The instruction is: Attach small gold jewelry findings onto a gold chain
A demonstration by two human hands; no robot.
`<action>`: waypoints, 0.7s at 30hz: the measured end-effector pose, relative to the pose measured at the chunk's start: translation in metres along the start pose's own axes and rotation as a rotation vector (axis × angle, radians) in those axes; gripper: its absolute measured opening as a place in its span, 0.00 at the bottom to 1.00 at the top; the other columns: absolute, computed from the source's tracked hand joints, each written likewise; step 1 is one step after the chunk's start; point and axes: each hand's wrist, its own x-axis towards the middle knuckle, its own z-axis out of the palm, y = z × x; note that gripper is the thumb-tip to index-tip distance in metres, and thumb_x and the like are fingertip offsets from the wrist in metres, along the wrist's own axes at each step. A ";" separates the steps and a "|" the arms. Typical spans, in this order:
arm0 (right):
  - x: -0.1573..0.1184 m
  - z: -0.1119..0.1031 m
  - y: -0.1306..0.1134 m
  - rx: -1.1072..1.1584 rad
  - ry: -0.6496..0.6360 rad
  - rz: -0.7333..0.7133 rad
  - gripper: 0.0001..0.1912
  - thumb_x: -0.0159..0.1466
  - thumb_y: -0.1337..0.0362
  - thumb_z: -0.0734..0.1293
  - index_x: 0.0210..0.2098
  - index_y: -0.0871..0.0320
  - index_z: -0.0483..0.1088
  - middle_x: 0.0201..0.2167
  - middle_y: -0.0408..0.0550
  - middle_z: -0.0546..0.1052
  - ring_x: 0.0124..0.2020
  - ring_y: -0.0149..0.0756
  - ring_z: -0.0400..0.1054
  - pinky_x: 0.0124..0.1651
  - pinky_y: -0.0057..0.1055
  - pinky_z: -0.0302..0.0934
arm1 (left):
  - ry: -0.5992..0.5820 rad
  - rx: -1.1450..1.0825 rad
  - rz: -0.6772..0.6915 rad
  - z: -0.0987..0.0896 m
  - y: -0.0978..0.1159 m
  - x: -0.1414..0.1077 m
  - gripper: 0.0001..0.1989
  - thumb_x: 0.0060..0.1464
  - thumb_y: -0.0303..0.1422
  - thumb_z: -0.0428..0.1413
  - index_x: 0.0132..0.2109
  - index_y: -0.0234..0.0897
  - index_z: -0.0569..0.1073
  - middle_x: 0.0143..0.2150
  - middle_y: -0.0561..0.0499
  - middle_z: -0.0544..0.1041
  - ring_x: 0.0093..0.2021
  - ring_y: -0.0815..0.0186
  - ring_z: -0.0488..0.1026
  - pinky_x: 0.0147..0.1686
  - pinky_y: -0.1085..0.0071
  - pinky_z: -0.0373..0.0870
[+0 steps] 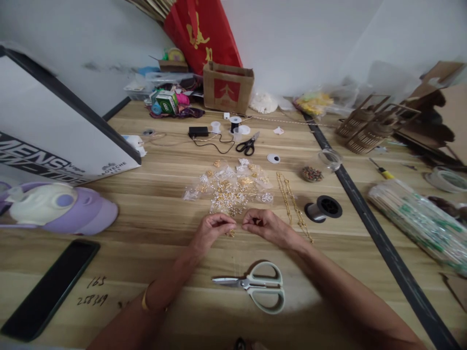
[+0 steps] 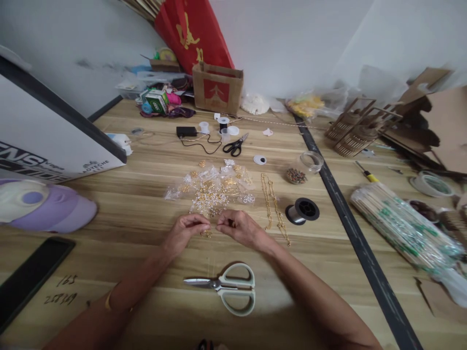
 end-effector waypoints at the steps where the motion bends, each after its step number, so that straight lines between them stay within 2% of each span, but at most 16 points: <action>1: -0.001 -0.001 0.000 -0.040 0.004 -0.009 0.06 0.62 0.65 0.64 0.31 0.61 0.69 0.22 0.39 0.65 0.24 0.26 0.56 0.27 0.24 0.50 | -0.001 0.006 -0.001 0.000 0.001 0.000 0.07 0.37 0.31 0.65 0.27 0.33 0.77 0.23 0.54 0.75 0.24 0.73 0.67 0.26 0.77 0.63; 5: -0.002 -0.003 -0.001 -0.196 0.040 -0.103 0.03 0.62 0.69 0.63 0.31 0.61 0.68 0.25 0.41 0.68 0.25 0.27 0.59 0.27 0.24 0.52 | -0.027 0.076 0.023 0.001 0.001 0.000 0.06 0.39 0.31 0.64 0.27 0.33 0.78 0.23 0.53 0.75 0.24 0.72 0.67 0.26 0.76 0.63; 12: -0.004 0.001 0.001 -0.408 0.083 -0.255 0.03 0.64 0.70 0.61 0.34 0.60 0.67 0.30 0.46 0.69 0.26 0.28 0.62 0.29 0.24 0.54 | -0.039 0.357 0.196 0.003 -0.004 -0.001 0.03 0.44 0.28 0.61 0.29 0.32 0.78 0.26 0.49 0.78 0.27 0.68 0.72 0.29 0.75 0.66; 17: -0.005 0.004 0.001 -0.462 0.061 -0.281 0.04 0.65 0.70 0.60 0.36 0.60 0.66 0.31 0.46 0.69 0.26 0.28 0.62 0.30 0.25 0.54 | -0.035 0.475 0.227 0.002 -0.009 -0.001 0.02 0.44 0.26 0.60 0.28 0.32 0.78 0.27 0.49 0.79 0.27 0.67 0.73 0.29 0.75 0.66; 21: -0.004 0.006 0.004 -0.439 0.058 -0.273 0.04 0.65 0.69 0.60 0.35 0.60 0.66 0.32 0.45 0.69 0.27 0.28 0.63 0.31 0.26 0.55 | -0.081 0.508 0.210 0.002 -0.012 0.000 0.03 0.45 0.27 0.60 0.29 0.33 0.79 0.28 0.48 0.80 0.28 0.66 0.74 0.30 0.74 0.66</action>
